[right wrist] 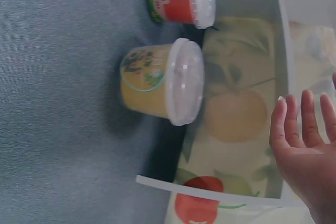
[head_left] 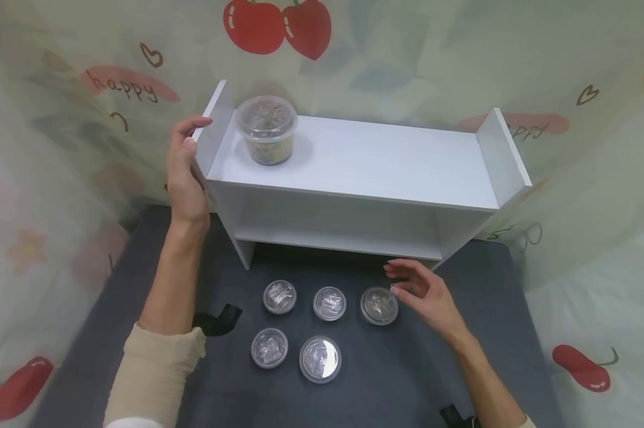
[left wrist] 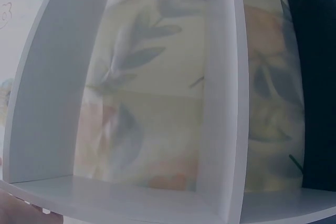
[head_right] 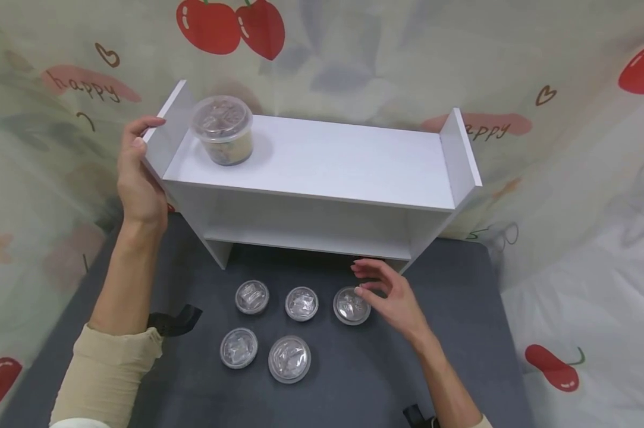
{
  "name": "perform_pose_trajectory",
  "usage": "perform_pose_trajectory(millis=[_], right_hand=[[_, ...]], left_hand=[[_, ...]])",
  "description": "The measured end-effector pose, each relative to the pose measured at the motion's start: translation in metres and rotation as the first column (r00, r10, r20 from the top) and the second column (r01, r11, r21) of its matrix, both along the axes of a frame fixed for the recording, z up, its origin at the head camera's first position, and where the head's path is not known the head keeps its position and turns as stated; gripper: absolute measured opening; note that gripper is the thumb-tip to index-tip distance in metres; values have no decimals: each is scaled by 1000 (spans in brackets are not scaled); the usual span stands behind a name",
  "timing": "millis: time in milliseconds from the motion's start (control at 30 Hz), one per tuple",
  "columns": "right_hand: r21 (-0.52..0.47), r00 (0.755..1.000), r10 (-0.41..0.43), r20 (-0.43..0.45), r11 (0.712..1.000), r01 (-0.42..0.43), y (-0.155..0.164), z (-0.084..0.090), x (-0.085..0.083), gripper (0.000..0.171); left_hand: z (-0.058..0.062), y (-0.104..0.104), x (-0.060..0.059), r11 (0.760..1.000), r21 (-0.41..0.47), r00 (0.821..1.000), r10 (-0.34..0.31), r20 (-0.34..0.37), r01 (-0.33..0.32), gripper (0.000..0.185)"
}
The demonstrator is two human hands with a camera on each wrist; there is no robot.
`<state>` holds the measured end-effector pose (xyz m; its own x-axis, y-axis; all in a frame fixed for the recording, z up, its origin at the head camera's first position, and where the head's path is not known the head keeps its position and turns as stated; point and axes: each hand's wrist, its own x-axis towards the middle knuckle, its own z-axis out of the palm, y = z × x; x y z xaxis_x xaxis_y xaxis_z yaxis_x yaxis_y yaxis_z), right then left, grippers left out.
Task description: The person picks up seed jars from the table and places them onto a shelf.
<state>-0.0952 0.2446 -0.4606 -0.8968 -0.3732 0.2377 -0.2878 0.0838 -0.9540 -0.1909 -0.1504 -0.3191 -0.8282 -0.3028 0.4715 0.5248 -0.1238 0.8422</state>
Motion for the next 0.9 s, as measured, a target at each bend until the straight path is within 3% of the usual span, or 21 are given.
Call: perform_pose_trajectory(millis=[467, 900], right_hand=[[54, 999, -39, 31, 998, 37, 9, -28, 11, 50], [80, 994, -105, 36, 992, 102, 10, -51, 19, 51]], left_hand=[[-3, -1, 1, 999, -29, 999, 33, -17, -34, 39], [-2, -1, 1, 999, -26, 1000, 23, -14, -24, 39]])
